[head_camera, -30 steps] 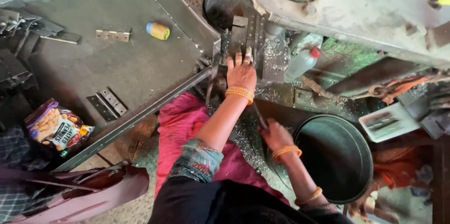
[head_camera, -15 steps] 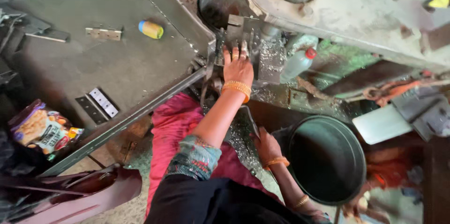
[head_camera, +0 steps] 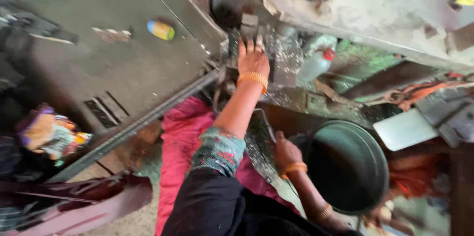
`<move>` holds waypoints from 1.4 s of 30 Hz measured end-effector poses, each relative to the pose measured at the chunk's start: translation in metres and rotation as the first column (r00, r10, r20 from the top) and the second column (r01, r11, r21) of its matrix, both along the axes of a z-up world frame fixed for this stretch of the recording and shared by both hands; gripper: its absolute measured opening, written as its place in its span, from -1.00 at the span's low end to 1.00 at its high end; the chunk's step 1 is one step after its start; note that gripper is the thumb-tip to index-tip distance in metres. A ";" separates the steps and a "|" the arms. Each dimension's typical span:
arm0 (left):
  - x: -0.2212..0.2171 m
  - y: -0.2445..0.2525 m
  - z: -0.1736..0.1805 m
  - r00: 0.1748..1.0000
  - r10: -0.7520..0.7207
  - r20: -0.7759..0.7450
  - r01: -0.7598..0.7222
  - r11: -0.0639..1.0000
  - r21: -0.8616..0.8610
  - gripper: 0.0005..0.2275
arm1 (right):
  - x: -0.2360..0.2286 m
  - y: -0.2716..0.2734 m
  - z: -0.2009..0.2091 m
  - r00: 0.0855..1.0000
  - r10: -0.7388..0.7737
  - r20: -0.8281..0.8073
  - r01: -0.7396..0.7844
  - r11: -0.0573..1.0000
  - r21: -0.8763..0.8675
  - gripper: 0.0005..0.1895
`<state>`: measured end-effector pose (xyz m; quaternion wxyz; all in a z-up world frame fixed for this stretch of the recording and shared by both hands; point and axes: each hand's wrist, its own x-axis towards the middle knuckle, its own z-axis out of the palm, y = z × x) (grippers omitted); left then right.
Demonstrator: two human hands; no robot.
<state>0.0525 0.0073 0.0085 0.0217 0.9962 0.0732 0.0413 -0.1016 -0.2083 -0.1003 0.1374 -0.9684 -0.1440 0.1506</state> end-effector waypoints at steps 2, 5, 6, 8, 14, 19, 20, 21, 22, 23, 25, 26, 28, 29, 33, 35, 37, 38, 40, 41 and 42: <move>-0.018 -0.001 0.005 0.981 -0.004 0.193 0.012 0.999 -0.041 -0.64 | 0.005 0.006 0.029 0.990 0.001 0.141 -0.006 0.999 0.031 -0.64; -0.068 0.003 -0.013 0.967 -0.160 0.197 0.177 0.982 -0.069 -0.46 | 0.011 0.012 0.070 0.983 0.008 0.184 -0.018 0.998 0.053 -0.59; -0.086 0.009 -0.021 0.946 -0.204 0.251 0.216 0.976 -0.018 -0.38 | 0.011 0.015 0.078 0.986 0.014 0.167 -0.024 0.998 0.061 -0.58; -0.107 0.026 -0.033 0.885 -0.360 0.296 0.408 0.905 -0.119 -0.69 | 0.013 0.021 0.088 0.992 0.019 0.122 -0.021 1.000 0.014 -0.58; -0.051 -0.020 -0.012 0.876 -0.236 0.421 0.262 0.965 -0.003 -0.70 | 0.027 0.021 0.079 0.999 0.036 0.029 -0.037 0.998 0.040 -0.49; -0.036 -0.045 0.002 0.995 0.046 0.093 -0.026 0.977 -0.211 -0.72 | 0.020 0.014 0.070 0.998 0.056 0.001 -0.056 0.997 0.051 -0.44; -0.044 -0.035 0.001 0.996 0.011 0.086 0.007 0.977 -0.213 -0.77 | 0.024 0.017 0.071 0.999 0.042 -0.016 -0.041 0.997 0.062 -0.43; -0.053 -0.025 -0.001 0.997 -0.024 0.078 0.040 0.976 -0.216 -0.78 | 0.028 0.019 0.072 0.999 0.028 -0.032 -0.026 0.997 0.073 -0.43; -0.065 -0.018 -0.006 0.989 -0.037 0.143 0.062 0.982 -0.179 -0.75 | 0.029 0.020 0.073 0.999 0.041 -0.033 -0.040 0.999 0.035 -0.43; -0.075 -0.012 -0.010 0.977 -0.052 0.206 0.082 0.987 -0.141 -0.71 | 0.031 0.021 0.073 0.998 0.055 -0.034 -0.055 0.998 -0.003 -0.42; -0.087 -0.007 -0.016 0.963 -0.086 0.256 0.097 0.995 -0.033 -0.69 | 0.034 0.020 0.073 0.997 0.072 -0.037 -0.074 0.996 -0.050 -0.41; -0.086 -0.009 -0.015 0.964 -0.099 0.248 0.093 0.995 0.039 -0.70 | 0.038 0.019 0.073 0.996 0.078 -0.034 -0.080 0.995 -0.056 -0.40; -0.075 -0.017 -0.007 0.983 -0.098 0.153 0.079 0.989 0.124 -0.72 | 0.042 0.016 0.070 0.996 0.091 -0.024 -0.092 0.995 -0.048 -0.42; -0.067 -0.022 -0.002 0.994 -0.081 0.067 0.071 0.988 0.138 -0.73 | 0.042 0.015 0.067 0.995 0.098 -0.017 -0.099 0.994 -0.035 -0.44; -0.036 -0.033 0.016 0.995 0.008 -0.104 0.001 0.996 0.085 -0.73 | 0.037 0.010 0.042 0.996 0.086 0.023 -0.086 0.996 0.026 -0.50; -0.042 -0.033 0.009 0.998 0.004 -0.055 -0.001 0.999 0.051 -0.74 | 0.019 0.005 0.021 1.000 -0.005 0.015 0.004 1.000 0.016 -0.54; -0.046 -0.025 0.005 0.999 -0.003 0.042 0.003 1.000 -0.003 -0.74 | 0.019 0.002 0.005 0.998 -0.043 0.042 0.041 0.998 0.037 -0.60; -0.053 -0.022 -0.001 0.996 -0.008 0.094 0.012 0.999 -0.045 -0.72 | 0.016 -0.001 -0.003 0.998 -0.036 0.053 0.033 0.998 0.056 -0.64; -0.062 -0.023 -0.012 0.991 -0.023 0.130 0.033 0.996 -0.077 -0.69 | 0.017 -0.012 -0.015 0.998 -0.011 0.056 0.005 0.995 0.098 -0.66; -0.067 -0.027 -0.017 0.993 -0.035 0.114 0.043 0.997 -0.067 -0.69 | 0.013 -0.019 -0.020 0.999 0.008 0.049 -0.014 0.992 0.121 -0.63; -0.065 -0.021 -0.016 0.993 -0.029 0.112 0.034 0.998 -0.044 -0.68 | 0.022 -0.015 -0.021 0.997 0.048 0.059 -0.056 0.986 0.157 -0.61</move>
